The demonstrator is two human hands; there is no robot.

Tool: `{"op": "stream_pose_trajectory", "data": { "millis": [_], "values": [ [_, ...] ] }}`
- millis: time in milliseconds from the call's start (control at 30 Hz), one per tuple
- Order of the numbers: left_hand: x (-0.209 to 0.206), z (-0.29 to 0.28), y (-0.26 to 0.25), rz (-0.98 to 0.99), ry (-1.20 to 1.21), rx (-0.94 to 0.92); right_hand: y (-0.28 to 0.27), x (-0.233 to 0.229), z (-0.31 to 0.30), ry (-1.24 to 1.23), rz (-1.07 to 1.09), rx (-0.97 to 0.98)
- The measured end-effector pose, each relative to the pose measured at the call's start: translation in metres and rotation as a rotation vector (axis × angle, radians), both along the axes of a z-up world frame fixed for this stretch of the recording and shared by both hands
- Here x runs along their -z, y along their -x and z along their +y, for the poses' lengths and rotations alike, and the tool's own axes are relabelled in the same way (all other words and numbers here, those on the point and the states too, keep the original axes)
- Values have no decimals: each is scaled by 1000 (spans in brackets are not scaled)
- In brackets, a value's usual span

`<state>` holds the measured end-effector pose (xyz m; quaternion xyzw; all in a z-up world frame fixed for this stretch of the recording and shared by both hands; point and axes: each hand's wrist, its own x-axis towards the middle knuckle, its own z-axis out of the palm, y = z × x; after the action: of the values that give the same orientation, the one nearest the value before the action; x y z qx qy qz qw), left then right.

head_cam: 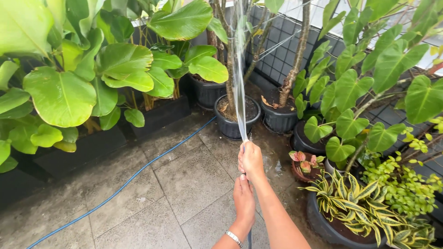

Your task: Watering various potted plants in a garden area using a hose.

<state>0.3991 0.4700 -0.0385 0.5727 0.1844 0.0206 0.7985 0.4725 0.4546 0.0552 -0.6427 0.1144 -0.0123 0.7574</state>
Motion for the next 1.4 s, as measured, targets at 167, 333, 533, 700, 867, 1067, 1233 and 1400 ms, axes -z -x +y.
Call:
{"op": "stream_pose_trajectory", "data": {
  "millis": [167,333,533,700,867,1067,1233,1400],
  "values": [
    [1,14,2,44,6,-32,-4,7,16,18,87,-37],
    [19,16,-2,21,42,-62,-7,15,20,23,131,-31],
    [8,14,1,80,-81,35,-10,17,12,-55,125,51],
    [11,4,-3,15,-109,63,1,5,-3,-129,54,174],
    [6,-13,0,3,-80,134,-3,11,-27,-141,32,186],
    [-2,-31,0,-1,-44,215,6,-6,-50,-168,0,295],
    [-22,-30,4,-152,-107,212,18,-27,-49,-118,-161,234],
    [-30,-12,9,-215,-104,138,21,-29,-29,-152,-209,133]
  ]
}}
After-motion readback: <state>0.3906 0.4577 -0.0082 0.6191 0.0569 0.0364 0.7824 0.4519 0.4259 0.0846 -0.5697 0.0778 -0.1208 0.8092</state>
